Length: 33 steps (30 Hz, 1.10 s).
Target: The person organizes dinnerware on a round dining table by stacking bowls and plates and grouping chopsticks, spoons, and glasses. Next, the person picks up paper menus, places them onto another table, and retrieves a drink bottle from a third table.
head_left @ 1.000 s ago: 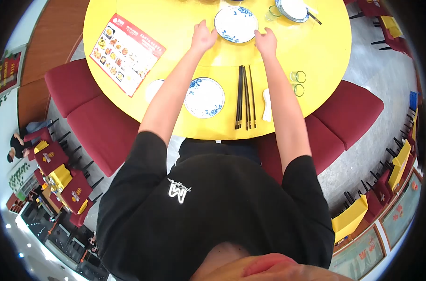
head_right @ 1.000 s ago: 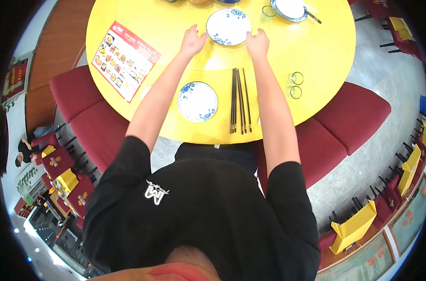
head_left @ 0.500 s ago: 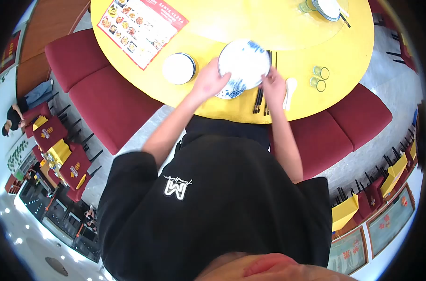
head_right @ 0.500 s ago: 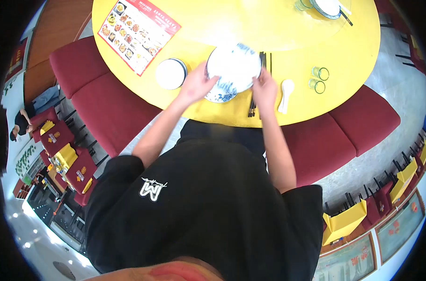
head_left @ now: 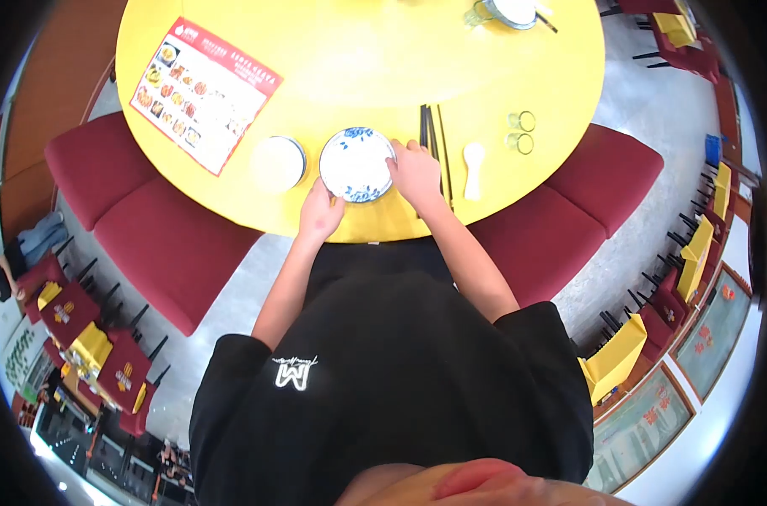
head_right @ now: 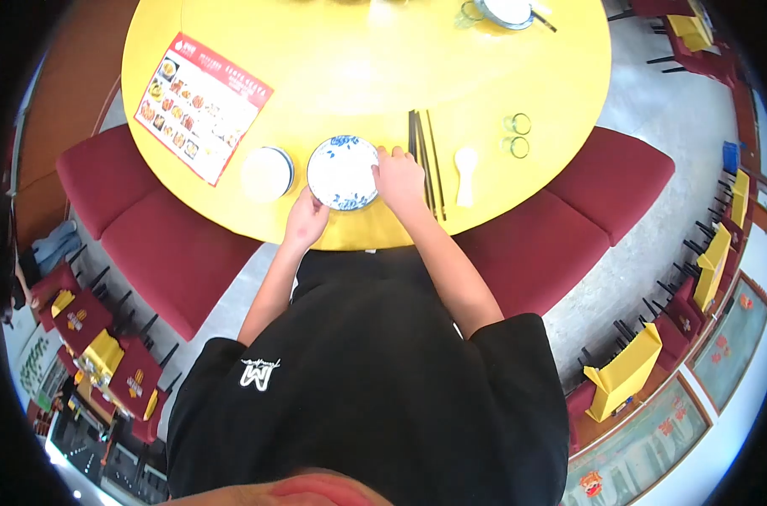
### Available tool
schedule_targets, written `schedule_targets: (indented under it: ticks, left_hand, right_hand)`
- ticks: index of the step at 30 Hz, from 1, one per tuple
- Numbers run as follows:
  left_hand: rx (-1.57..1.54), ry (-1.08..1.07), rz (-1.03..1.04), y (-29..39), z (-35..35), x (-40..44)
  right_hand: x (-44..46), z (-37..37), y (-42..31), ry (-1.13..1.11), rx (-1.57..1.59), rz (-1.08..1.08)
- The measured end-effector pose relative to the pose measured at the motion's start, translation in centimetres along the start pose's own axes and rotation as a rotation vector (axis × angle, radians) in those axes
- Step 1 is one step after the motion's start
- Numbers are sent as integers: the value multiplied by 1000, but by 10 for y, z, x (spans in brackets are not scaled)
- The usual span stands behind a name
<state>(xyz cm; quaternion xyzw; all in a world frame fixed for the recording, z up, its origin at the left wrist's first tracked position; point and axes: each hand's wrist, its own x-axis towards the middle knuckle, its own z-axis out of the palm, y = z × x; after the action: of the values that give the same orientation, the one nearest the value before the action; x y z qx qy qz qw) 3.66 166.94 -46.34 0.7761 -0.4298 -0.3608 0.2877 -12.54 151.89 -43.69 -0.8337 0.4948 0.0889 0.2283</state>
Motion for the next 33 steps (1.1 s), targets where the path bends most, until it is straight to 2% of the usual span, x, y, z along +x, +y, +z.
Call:
schedule_targets:
  ticks: [2, 4, 5, 6, 7, 8, 10, 15, 18, 20, 22, 24, 28, 30, 32, 33]
  left_hand:
    - [-114, -63, -100, 7, -4, -2]
    - [-91, -62, -85, 6, -5, -4]
    - [-53, -104, -126, 11, -10, -4]
    - [-14, -145, -168, 17, -16, -6]
    - [84, -119, -135, 23, -21, -10]
    - [86, -113, -128, 17, -18, -14]
    - [127, 144, 77, 9, -11, -16]
    - [-9, 4, -78, 33, -17, -17]
    - [-47, -29, -87, 41, -16, -19]
    - [-97, -24, -45, 37, -12, -24]
    - [-129, -33, -68, 41, -16, -32]
    - [-153, -44, -91, 44, -20, -39]
    - [-217, -9, -108, 44, -20, -50]
    - [-222, -20, -111, 42, -19, -51]
    - [-231, -10, -138, 42, -16, -51]
    - [-234, -40, -131, 44, -15, -50]
  right_hand:
    - [24, -7, 20, 46, 45, 22]
    - [57, -12, 49, 477, 100, -15]
    - [72, -8, 60, 487, 98, -18]
    - [87, 0, 71, 403, 30, 29]
    - [96, 5, 76, 319, -35, 76]
    - [96, 7, 71, 329, -34, 74]
    - [92, 14, 57, 277, -47, 108]
    - [83, 5, 35, 221, -40, 109]
    - [85, -11, 36, 137, 62, 31]
    - [106, -38, 57, 244, 376, -66]
    - [129, -71, 68, 544, 235, 68]
    - [150, -99, 75, 728, 23, 41]
    - [205, -103, 77, 709, -142, -80]
    - [223, -91, 76, 517, -324, -274]
    - [212, -92, 55, 421, -326, -221]
    - [209, -80, 53, 471, -323, -254]
